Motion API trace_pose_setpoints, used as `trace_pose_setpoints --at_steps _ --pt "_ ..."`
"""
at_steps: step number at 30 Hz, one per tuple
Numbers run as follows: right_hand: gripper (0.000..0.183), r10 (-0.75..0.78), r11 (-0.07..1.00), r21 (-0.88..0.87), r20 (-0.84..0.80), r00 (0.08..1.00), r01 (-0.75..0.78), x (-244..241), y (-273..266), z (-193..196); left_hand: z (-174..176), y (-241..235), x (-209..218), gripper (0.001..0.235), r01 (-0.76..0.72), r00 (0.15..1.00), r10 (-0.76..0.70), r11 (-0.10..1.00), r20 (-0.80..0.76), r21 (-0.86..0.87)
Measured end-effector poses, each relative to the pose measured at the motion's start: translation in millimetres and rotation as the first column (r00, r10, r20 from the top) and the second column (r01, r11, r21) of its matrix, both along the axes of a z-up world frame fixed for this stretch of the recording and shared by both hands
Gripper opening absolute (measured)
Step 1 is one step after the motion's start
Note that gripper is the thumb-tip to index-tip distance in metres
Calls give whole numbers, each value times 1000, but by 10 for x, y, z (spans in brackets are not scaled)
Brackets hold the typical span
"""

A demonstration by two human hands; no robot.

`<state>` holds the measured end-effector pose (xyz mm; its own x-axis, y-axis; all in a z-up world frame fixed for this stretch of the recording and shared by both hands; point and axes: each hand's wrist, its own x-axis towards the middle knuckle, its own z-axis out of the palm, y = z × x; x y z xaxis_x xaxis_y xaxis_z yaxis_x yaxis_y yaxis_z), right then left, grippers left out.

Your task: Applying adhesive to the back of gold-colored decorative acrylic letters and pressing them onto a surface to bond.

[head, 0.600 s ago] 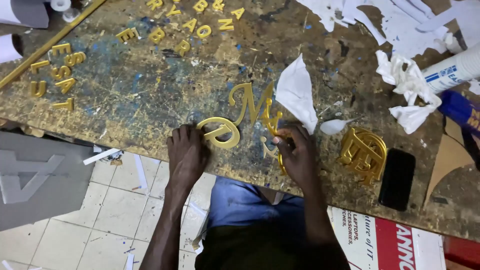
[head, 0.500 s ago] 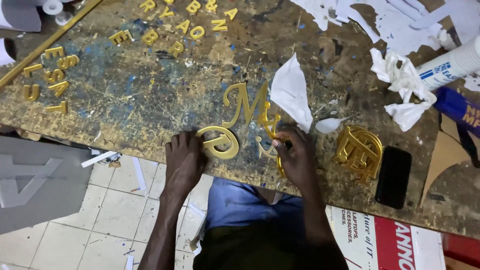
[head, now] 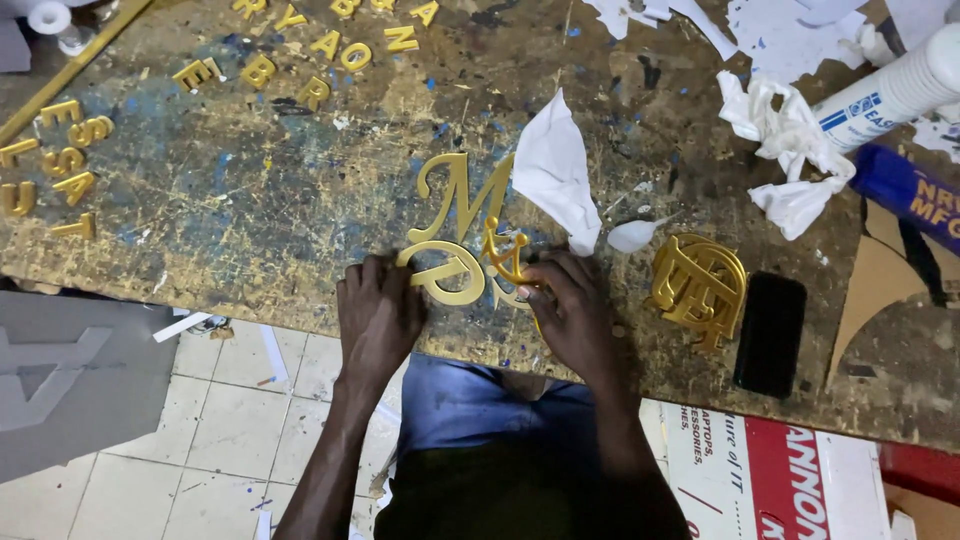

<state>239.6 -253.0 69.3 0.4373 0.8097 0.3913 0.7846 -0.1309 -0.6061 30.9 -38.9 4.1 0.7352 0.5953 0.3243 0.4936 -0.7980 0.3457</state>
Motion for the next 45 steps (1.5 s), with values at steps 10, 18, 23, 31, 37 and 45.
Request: trace_pose_setpoints --at_steps 10,18,23,31,37,45 --pt "6 123 990 -73 66 990 -118 40 -91 2 756 -233 304 54 434 885 -400 894 238 -111" --pt "17 166 962 -259 310 936 -85 129 -246 295 612 -427 671 17 593 797 -593 804 114 38" --pt "10 124 973 -221 274 954 -63 146 -249 235 523 -518 743 12 556 827 -562 825 36 106" --pt "10 119 982 -168 219 968 -83 152 -318 251 487 -560 753 12 550 833 -553 832 21 69" --pt "20 21 988 153 -1 1000 -21 323 -572 209 373 -447 694 10 498 847 -496 866 193 42" --pt "71 -443 868 57 -362 820 494 793 -622 -58 264 -388 546 14 319 854 -232 941 465 -116"
